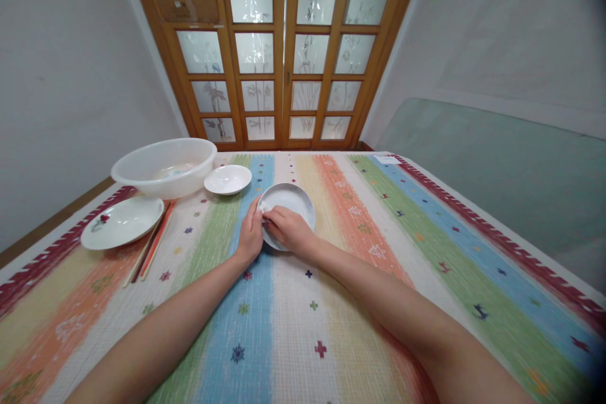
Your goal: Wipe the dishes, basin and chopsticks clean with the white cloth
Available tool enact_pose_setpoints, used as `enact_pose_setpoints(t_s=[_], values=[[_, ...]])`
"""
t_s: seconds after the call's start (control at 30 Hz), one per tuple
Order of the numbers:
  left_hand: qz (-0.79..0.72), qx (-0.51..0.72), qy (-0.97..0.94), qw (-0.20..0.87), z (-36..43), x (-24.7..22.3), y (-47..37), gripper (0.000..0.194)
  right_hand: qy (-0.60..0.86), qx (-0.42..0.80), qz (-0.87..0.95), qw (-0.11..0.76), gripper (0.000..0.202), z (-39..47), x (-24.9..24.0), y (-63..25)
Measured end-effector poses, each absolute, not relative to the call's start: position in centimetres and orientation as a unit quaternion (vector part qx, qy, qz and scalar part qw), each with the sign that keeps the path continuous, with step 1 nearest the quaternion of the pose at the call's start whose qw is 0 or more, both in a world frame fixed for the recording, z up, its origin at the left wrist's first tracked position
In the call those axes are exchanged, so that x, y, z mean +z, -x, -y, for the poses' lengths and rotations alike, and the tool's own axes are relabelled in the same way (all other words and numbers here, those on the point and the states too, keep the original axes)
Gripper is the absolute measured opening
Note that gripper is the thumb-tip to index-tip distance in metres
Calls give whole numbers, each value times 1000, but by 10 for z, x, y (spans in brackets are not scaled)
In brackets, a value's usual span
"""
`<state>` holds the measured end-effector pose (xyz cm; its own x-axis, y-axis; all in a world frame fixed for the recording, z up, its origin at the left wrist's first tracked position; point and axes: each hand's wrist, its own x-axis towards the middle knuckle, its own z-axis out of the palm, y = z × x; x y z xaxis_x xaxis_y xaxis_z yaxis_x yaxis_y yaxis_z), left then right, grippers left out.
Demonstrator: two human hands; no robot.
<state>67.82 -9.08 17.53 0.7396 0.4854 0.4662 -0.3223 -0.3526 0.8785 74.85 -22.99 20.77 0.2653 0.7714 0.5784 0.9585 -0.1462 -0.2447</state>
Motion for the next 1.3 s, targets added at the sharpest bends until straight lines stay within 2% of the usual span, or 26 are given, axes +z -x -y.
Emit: enact_pose_setpoints(t_s=[0.13, 0.27, 0.47, 0.53, 0.63, 0.73, 0.83, 0.9, 1.1, 1.3], values=[[-94, 402, -712, 567, 80, 178, -682, 48, 724, -63, 616, 304, 12, 230, 210, -742], [-114, 428, -694, 568, 73, 179, -685, 47, 761, -30, 600, 245, 4, 239, 216, -755], [-122, 429, -701, 556, 76, 180, -684, 47, 886, -93, 445, 96, 9, 253, 222, -781], [-109, 402, -717, 559, 81, 182, -682, 47, 906, -131, 395, 72, 12, 257, 222, -788], [-73, 347, -745, 565, 90, 184, -677, 47, 898, -208, 378, 92, 13, 259, 220, -794], [-39, 315, -756, 572, 97, 185, -673, 47, 857, -258, 412, 170, 17, 256, 218, -792], [-23, 309, -764, 566, 99, 182, -671, 48, 805, -235, 487, 246, 18, 249, 215, -779], [-34, 322, -761, 563, 97, 180, -672, 48, 773, -196, 542, 265, 17, 243, 211, -767], [-101, 402, -710, 569, 80, 181, -679, 48, 768, -106, 593, 217, 2, 242, 203, -762], [-87, 385, -719, 573, 85, 184, -677, 47, 854, -219, 433, 189, 14, 252, 213, -783]])
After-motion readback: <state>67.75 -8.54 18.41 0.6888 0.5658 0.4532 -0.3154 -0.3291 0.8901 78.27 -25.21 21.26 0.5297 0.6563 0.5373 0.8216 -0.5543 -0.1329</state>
